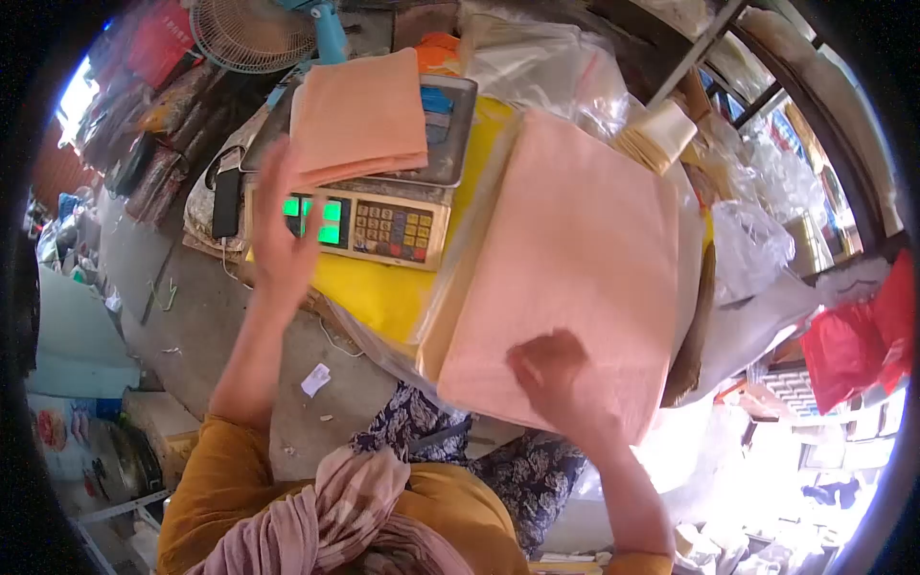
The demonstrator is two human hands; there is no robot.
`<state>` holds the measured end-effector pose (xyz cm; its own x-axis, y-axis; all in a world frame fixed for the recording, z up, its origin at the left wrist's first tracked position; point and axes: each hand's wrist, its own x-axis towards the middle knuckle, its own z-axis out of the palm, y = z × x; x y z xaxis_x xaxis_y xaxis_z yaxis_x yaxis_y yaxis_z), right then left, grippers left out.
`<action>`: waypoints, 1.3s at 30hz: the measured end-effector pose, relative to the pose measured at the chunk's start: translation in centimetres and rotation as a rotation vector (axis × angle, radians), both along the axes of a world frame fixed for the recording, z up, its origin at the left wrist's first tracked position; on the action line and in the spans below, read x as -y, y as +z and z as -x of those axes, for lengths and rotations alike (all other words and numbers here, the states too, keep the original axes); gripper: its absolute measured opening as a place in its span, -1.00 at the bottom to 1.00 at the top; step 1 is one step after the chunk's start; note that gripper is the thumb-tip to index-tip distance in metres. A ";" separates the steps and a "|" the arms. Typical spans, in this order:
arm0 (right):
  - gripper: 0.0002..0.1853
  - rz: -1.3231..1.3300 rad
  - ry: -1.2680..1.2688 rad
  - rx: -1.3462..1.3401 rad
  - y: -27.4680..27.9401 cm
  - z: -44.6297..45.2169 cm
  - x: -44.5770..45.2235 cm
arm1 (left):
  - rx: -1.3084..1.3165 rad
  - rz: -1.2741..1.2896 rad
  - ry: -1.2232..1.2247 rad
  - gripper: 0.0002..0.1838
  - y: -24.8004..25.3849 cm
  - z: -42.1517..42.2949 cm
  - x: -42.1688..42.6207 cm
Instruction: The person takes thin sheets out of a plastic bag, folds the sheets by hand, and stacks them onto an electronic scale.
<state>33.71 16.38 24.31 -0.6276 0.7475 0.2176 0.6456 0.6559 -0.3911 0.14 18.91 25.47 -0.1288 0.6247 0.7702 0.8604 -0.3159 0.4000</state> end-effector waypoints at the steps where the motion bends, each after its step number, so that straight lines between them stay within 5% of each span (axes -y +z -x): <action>1: -0.86 0.054 0.004 0.039 -1.4 -0.7 1.7 | 0.050 0.035 -0.089 -0.47 -1.3 -1.8 1.1; 10: -0.84 -0.233 0.202 0.184 -3.0 0.3 4.6 | 0.307 0.305 -0.320 -0.61 -8.2 -10.6 8.7; 16: -0.90 0.075 0.134 -0.125 -3.4 -0.9 2.8 | 0.293 0.275 -0.441 -0.67 -9.7 -11.7 11.0; 22: -0.85 0.399 -0.303 -0.499 -1.7 -2.0 2.8 | -0.022 0.328 -0.589 -0.66 -7.6 -15.5 9.9; 25: -0.80 0.066 -0.169 -0.478 -1.8 -2.2 4.4 | -0.135 0.461 -0.569 -0.67 -8.5 -17.0 8.3; 27: -0.67 -0.145 -0.142 0.082 -2.0 -3.0 5.0 | -0.136 0.495 -0.623 -0.66 -9.1 -17.9 8.0; 29: -0.71 -0.091 -0.137 -0.032 -1.5 -5.1 3.6 | -0.268 0.364 -0.500 -0.67 -8.7 -18.5 8.0; 31: -0.77 0.140 -0.594 -0.181 0.7 -7.9 2.0 | -0.222 0.324 -0.542 -0.68 -8.6 -18.6 7.8; 33: -0.83 0.071 -0.698 -0.800 3.7 -9.5 0.0 | -0.298 0.427 -0.524 -0.65 -8.7 -18.8 7.4; 34: -0.83 0.057 -0.705 -0.804 4.2 -9.6 0.0 | -0.303 0.416 -0.534 -0.65 -7.9 -19.3 6.7; 36: -0.84 -0.239 -0.592 -0.413 5.2 -9.8 -0.1 | -0.446 0.965 -0.554 -0.56 -5.7 -20.9 4.9; 37: -0.84 -0.256 -0.597 -0.412 6.0 -9.9 -0.2 | -0.450 0.948 -0.561 -0.56 -6.3 -21.6 4.4; 39: -0.85 -0.224 -0.574 -0.035 7.6 -10.1 -0.8 | -0.317 0.423 -0.520 -0.46 -8.8 -23.0 3.8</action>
